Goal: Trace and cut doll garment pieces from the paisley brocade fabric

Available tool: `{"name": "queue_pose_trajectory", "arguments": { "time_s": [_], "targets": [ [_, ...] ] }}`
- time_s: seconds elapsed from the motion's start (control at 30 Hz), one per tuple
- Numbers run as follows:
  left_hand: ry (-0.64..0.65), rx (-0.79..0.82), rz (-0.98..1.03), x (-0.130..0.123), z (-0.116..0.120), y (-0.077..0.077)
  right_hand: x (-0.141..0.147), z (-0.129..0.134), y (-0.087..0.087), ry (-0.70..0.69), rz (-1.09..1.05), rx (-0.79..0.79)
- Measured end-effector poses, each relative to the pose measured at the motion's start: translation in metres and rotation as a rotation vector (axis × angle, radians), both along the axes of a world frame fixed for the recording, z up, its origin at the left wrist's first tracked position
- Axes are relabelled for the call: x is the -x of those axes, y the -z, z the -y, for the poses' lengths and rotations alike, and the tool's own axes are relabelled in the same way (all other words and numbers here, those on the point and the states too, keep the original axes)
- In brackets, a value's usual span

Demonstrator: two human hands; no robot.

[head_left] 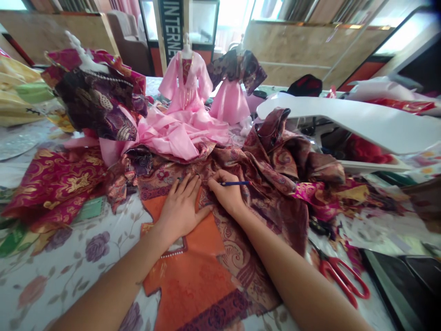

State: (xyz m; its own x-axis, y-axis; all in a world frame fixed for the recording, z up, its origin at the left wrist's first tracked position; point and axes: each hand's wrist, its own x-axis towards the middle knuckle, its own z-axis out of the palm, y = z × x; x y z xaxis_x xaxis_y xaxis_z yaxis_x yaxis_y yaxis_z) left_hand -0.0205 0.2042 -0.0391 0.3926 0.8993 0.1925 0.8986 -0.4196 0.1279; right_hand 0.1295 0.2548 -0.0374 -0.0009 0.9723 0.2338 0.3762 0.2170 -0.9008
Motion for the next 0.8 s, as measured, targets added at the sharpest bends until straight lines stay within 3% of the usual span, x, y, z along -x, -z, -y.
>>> {"name": "queue_pose_trajectory", "arguments": {
  "time_s": [0.8],
  "targets": [
    [-0.006, -0.015, 0.037, 0.002, 0.001, 0.000, -0.001, 0.012, -0.006, -0.011, 0.051, -0.025]
  ]
}}
